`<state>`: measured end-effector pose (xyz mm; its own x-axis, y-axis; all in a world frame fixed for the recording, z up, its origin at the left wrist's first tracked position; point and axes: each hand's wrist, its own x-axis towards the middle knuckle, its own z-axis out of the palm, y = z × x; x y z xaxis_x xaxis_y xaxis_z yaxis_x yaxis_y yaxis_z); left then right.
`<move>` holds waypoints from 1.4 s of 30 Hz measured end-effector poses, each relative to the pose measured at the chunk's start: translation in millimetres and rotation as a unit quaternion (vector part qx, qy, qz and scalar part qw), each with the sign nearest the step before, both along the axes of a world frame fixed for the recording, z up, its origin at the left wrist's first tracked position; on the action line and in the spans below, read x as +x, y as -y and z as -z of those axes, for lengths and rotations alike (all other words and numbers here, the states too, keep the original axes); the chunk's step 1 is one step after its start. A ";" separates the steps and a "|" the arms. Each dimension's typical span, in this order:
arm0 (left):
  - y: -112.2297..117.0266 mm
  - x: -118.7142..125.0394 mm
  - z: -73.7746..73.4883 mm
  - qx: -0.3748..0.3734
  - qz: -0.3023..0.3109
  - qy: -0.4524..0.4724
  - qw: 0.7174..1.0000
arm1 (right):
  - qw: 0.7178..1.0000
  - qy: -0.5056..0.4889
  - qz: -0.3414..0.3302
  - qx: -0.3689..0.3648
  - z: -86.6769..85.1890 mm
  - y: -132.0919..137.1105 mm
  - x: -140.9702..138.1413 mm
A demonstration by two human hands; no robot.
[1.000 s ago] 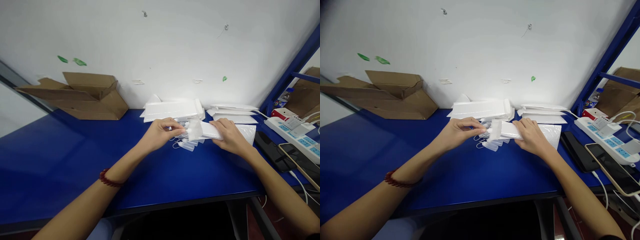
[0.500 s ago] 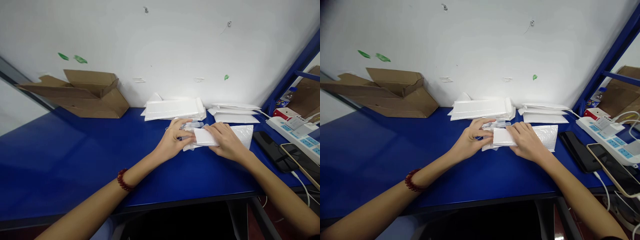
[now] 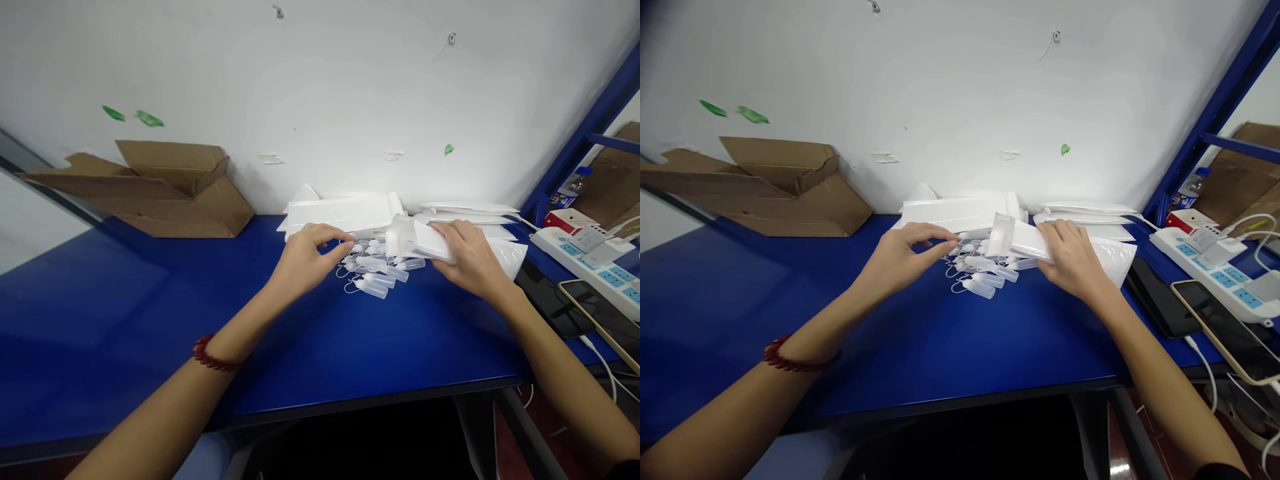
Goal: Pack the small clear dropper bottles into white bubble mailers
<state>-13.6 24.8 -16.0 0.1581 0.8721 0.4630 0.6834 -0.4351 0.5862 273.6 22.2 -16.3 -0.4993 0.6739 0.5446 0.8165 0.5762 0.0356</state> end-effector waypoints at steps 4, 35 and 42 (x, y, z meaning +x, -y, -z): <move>-11.9 -10.7 9.2 -0.096 0.030 -0.112 0.989 | 0.999 -0.009 0.030 -0.014 0.4 -6.5 7.9; 6.5 7.3 2.1 0.098 0.059 -0.030 0.993 | 0.999 -0.021 -0.029 -0.037 6.0 -3.8 2.7; 17.0 12.7 -5.0 0.107 0.118 -0.039 0.987 | 0.998 -0.005 -0.056 -0.037 3.7 5.9 -7.1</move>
<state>-0.9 7.8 -10.9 0.3867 0.6909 0.6108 0.5883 -0.6949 0.4136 266.5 16.3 -20.0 -0.5676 0.6530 0.5014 0.7476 0.6639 -0.0183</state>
